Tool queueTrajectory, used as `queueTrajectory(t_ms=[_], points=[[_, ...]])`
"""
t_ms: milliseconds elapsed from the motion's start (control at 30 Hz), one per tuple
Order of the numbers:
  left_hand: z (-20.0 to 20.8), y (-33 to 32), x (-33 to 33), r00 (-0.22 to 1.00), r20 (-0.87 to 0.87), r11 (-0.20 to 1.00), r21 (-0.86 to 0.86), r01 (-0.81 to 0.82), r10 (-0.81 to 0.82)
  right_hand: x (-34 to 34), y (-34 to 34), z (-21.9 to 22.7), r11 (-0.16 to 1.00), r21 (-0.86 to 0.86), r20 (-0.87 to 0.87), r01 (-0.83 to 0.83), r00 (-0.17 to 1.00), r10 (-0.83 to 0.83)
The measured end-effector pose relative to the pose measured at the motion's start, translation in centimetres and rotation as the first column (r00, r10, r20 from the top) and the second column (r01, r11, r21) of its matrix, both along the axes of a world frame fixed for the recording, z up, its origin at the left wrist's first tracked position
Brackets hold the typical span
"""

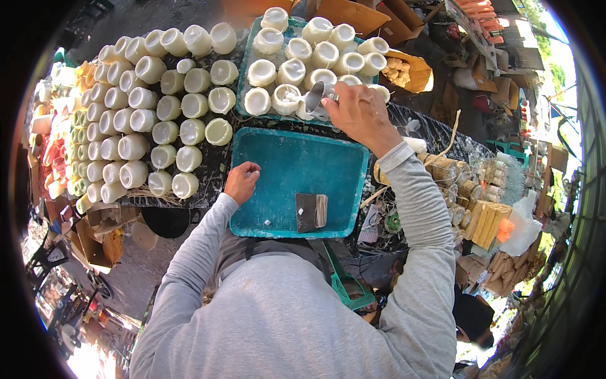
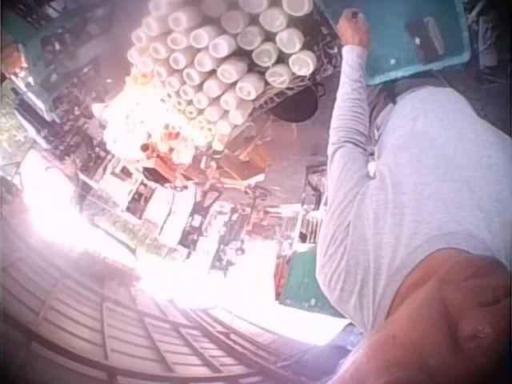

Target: The person scrapes wax shavings on a tray, then inserts wicks into cylindrical wax molds and pours liquid wax into them using a metal cup. The person repeats this process for multiple molds arranged on the table.

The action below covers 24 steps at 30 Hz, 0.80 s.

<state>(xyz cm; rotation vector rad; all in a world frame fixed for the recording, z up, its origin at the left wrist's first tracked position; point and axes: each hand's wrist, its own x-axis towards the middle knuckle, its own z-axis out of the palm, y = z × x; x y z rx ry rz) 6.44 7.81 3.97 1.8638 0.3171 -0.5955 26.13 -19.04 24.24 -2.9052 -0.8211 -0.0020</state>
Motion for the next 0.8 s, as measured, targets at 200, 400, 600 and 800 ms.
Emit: queueTrajectory(t_ms=[200, 400, 600, 800], points=[[0.4, 0.1, 0.0, 0.999, 0.040, 0.999, 0.049, 0.024, -0.026, 0.1, -0.2, -0.5, 1.000, 0.007, 0.038, -0.029, 0.999, 0.029], [0.7, 0.2, -0.1, 1.000, 0.010, 0.999, 0.043, 0.011, -0.011, 0.1, 0.0, -0.6, 0.998, 0.021, 0.064, -0.056, 0.996, 0.055], [0.5, 0.3, -0.2, 1.000, 0.006, 0.999, 0.039, 0.004, -0.005, 0.2, 0.4, -0.2, 1.000, 0.009, -0.019, 0.001, 1.000, -0.001], [1.0, 0.4, -0.2, 0.999, -0.044, 0.999, 0.040, -0.005, 0.006, -0.6, 0.2, -0.7, 0.996, 0.088, 0.040, 0.020, 0.999, -0.023]])
